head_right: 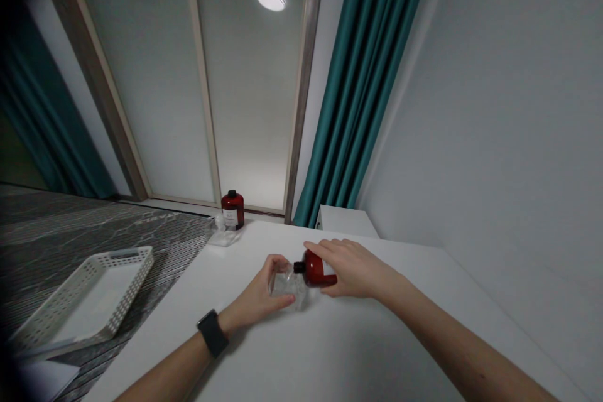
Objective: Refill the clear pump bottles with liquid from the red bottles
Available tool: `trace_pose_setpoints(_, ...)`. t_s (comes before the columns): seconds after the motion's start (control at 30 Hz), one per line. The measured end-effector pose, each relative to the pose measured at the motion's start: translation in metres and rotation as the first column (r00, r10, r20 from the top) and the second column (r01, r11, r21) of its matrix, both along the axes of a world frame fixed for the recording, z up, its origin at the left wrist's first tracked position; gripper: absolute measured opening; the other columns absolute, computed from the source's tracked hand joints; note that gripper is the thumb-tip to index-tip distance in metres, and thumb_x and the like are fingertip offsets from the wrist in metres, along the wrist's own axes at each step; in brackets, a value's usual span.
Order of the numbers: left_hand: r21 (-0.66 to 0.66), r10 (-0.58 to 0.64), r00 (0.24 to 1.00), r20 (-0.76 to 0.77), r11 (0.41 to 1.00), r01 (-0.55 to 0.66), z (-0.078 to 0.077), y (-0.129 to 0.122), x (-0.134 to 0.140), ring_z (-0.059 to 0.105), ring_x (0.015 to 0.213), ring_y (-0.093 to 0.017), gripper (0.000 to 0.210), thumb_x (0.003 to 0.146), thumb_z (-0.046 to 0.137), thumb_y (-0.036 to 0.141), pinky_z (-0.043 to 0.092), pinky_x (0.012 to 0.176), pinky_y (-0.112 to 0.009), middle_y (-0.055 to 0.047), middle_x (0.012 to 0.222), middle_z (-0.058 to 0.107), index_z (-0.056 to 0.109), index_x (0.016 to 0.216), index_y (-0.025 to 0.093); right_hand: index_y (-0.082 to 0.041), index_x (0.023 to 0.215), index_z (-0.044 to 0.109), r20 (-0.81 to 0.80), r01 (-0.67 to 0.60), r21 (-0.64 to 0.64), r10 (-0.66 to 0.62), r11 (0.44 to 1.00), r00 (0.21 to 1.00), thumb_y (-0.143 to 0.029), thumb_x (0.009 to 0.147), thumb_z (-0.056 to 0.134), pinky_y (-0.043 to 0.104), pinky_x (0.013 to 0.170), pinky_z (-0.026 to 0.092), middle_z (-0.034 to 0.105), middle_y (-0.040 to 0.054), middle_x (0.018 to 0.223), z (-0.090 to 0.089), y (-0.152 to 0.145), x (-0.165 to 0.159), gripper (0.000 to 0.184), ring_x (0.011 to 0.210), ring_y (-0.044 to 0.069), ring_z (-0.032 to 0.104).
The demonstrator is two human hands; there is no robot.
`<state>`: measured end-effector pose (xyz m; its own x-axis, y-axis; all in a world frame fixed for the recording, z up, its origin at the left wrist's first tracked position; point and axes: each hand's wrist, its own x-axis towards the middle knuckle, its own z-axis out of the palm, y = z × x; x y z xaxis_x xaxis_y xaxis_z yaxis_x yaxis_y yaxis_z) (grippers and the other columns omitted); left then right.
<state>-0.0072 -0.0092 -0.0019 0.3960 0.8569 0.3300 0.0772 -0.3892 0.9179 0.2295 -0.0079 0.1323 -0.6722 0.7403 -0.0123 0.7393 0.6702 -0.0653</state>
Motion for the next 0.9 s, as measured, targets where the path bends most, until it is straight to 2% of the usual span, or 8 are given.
trace_pose_setpoints(0.5, -0.035, 0.009, 1.0, 0.003, 0.999, -0.008, 0.0068, -0.0024, 0.002, 0.052, 0.113, -0.026, 0.058, 0.072, 0.08, 0.026, 0.039, 0.102, -0.045, -0.009, 0.115, 0.055, 0.041, 0.116, 0.021, -0.021, 0.149, 0.041, 0.013, -0.008, 0.018, 0.008, 1.0, 1.0, -0.038, 0.077, 0.074, 0.05, 0.099, 0.047, 0.065, 0.0139, 0.129, -0.0019, 0.0015, 0.001, 0.08, 0.113, 0.036, 0.062)
trace_pose_setpoints(0.9, -0.02, 0.007, 1.0, -0.002, 1.0, -0.007, 0.007, -0.0028, 0.0002, 0.053, 0.112, -0.027, 0.058, 0.074, 0.08, 0.032, 0.039, 0.101, -0.044, -0.008, 0.115, 0.054, 0.042, 0.116, 0.021, -0.023, 0.148, 0.041, -0.006, -0.013, 0.018, 0.013, 1.0, 1.0, -0.036, 0.077, 0.073, 0.051, 0.099, 0.046, 0.064, 0.0139, 0.13, -0.001, 0.001, 0.001, 0.08, 0.114, 0.036, 0.062)
